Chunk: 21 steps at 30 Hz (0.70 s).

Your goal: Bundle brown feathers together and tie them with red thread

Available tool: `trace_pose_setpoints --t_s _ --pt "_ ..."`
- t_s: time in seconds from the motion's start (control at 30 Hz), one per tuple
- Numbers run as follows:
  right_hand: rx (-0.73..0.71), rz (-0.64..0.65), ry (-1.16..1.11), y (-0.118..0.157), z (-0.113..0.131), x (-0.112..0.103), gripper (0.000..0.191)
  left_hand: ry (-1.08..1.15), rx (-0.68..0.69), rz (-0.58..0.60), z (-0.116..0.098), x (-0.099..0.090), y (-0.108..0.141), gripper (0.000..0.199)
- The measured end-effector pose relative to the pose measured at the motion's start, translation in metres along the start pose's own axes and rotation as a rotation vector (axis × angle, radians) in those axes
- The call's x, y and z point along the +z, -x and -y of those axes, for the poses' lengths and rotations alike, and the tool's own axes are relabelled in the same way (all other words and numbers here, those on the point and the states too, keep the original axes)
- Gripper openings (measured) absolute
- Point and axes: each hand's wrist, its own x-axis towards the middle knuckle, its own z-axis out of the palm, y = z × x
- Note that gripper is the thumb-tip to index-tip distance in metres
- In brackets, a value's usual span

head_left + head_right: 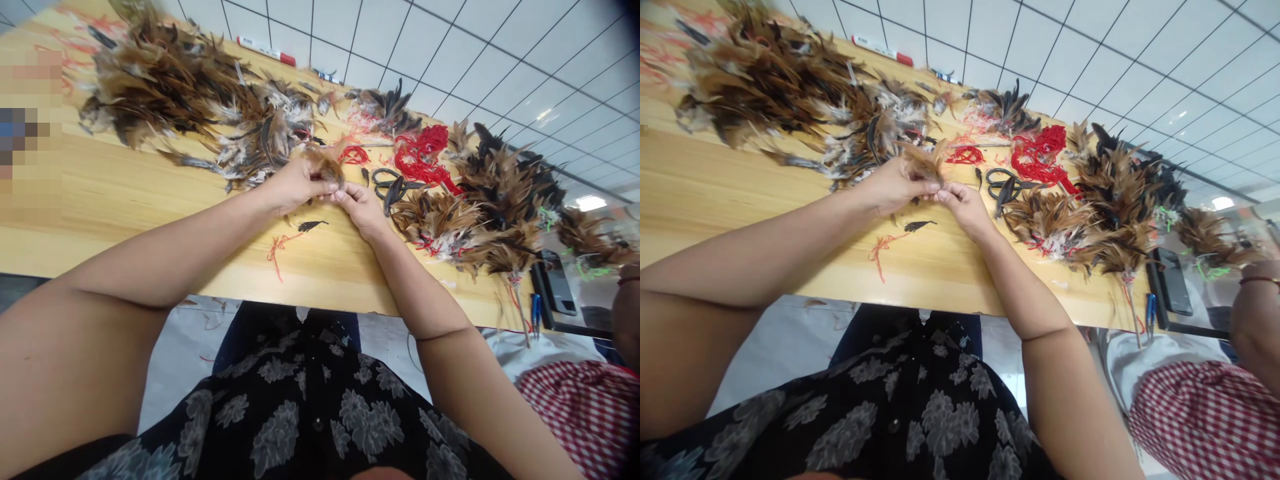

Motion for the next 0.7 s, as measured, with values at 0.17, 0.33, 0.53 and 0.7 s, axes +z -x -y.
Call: trace_pose_setpoints --t_s 0.17,0.33,0.53,0.7 --pt "0.046 -0.003 -0.022 0.004 0.01 0.001 0.086 -0.037 0.07 -0.018 -0.002 -0.004 -0.003 0.033" --pt "0.044 0.005 -0.021 -0.001 0.002 -0.005 0.094 -0.131 0.054 -0.018 -0.004 -0.007 -0.004 0.036" --pt "0.0 -0.003 -0.056 -0.003 -0.007 -0.005 0.098 -0.227 0.105 0.093 -0.001 -0.01 -0.007 0.039" --pt "-0.018 -0.03 -0.152 -0.002 -0.006 -0.002 0.095 -0.296 0.153 0.14 0.006 -0.021 -0.011 0.044"
